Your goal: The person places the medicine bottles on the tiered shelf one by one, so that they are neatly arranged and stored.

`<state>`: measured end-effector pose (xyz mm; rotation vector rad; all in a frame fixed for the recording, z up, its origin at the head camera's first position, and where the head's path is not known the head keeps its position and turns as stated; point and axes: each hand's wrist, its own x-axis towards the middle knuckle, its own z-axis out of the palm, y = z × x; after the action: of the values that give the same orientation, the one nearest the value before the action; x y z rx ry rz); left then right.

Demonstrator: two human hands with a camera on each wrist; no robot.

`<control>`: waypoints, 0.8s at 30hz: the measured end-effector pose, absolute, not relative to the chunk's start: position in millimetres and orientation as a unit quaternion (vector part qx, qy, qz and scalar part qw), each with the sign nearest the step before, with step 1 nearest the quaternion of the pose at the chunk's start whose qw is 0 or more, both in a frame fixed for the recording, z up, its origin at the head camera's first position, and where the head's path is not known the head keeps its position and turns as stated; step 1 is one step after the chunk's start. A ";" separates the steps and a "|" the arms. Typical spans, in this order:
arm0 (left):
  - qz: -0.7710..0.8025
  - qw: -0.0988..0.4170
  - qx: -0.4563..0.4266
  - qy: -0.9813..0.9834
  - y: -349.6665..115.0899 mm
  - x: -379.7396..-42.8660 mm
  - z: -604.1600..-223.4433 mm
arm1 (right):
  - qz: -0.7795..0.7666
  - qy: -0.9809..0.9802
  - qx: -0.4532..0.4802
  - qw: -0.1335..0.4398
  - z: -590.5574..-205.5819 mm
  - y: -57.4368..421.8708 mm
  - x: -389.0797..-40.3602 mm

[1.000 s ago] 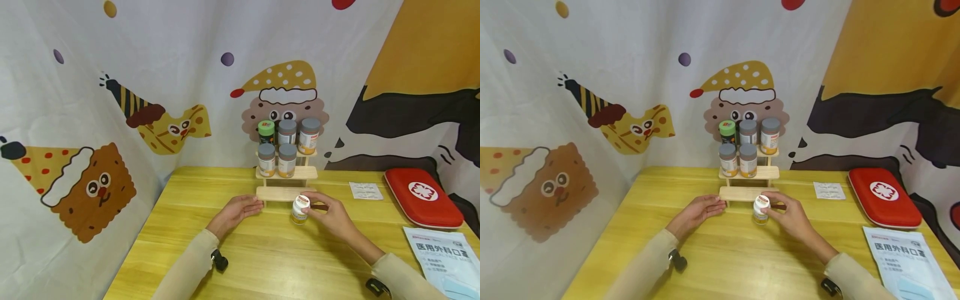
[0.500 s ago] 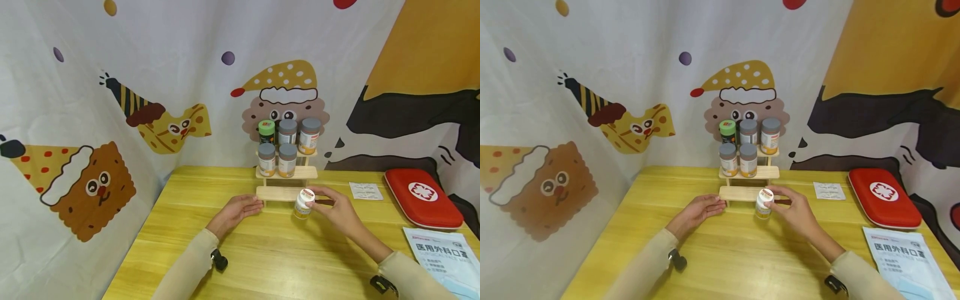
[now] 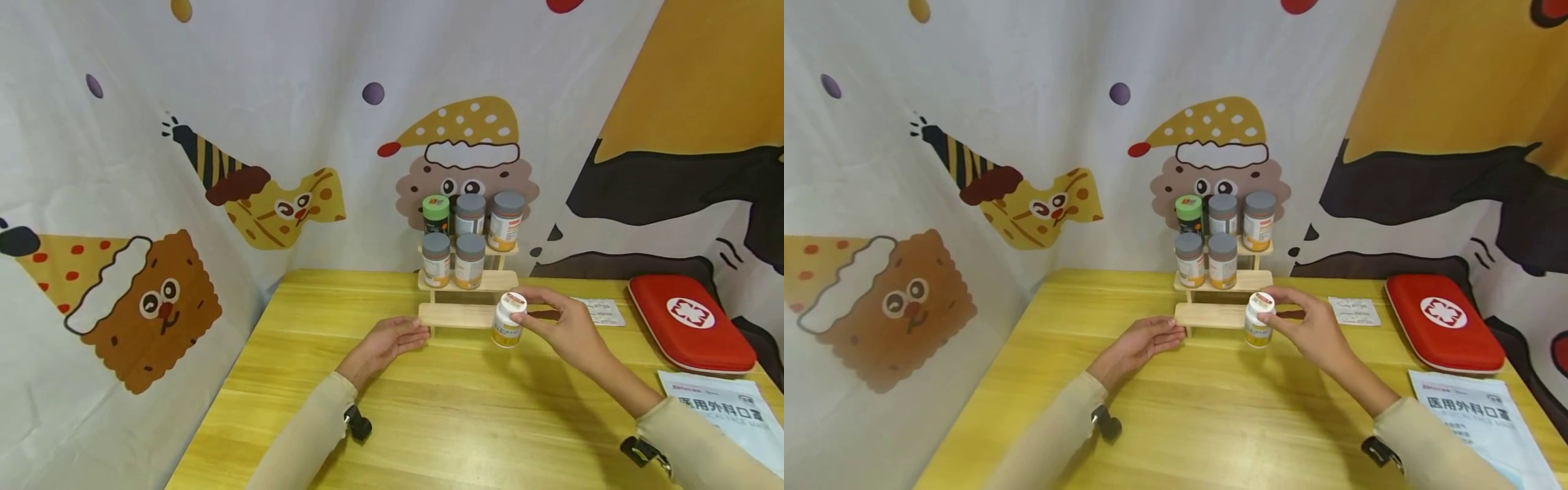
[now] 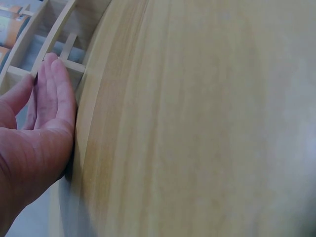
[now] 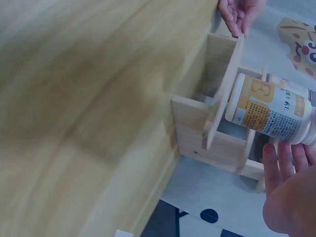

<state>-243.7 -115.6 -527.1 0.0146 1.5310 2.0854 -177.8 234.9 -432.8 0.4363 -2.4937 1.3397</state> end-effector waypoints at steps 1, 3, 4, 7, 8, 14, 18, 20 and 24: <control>0.776 0.273 0.005 0.568 -115.9 -243.8 -527.5 | 0.463 -0.862 0.150 0.141 -430.6 235.0 -179.0; 0.778 0.272 0.003 0.566 -116.5 -244.0 -528.6 | 0.457 -0.863 0.149 0.152 -426.5 235.0 -181.5; 0.778 0.271 0.004 0.566 -116.7 -244.1 -528.9 | 0.455 -0.863 0.148 0.161 -424.7 235.0 -182.7; 0.777 0.270 0.007 0.568 -116.8 -244.5 -529.6 | 0.446 -0.863 0.141 0.189 -419.0 234.6 -185.8; 0.777 0.270 0.007 0.569 -116.8 -244.3 -529.8 | 0.444 -0.863 0.137 0.198 -417.1 234.4 -186.6; 0.775 0.267 0.004 0.573 -116.1 -243.6 -528.8 | 0.447 -0.858 0.109 0.227 -405.2 232.2 -193.5; 0.774 0.267 0.005 0.574 -116.3 -243.8 -528.8 | 0.447 -0.856 0.096 0.240 -398.1 230.3 -199.9; 0.774 0.267 0.006 0.574 -116.3 -244.0 -529.4 | 0.445 -0.856 0.091 0.246 -395.5 229.1 -203.7; 0.773 0.267 0.007 0.576 -116.1 -244.6 -530.6 | 0.440 -0.856 0.082 0.259 -394.3 227.9 -212.9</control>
<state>-244.6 -116.1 -530.6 0.0179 1.5535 2.0862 -212.9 227.9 -394.3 0.2218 -2.3209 1.1921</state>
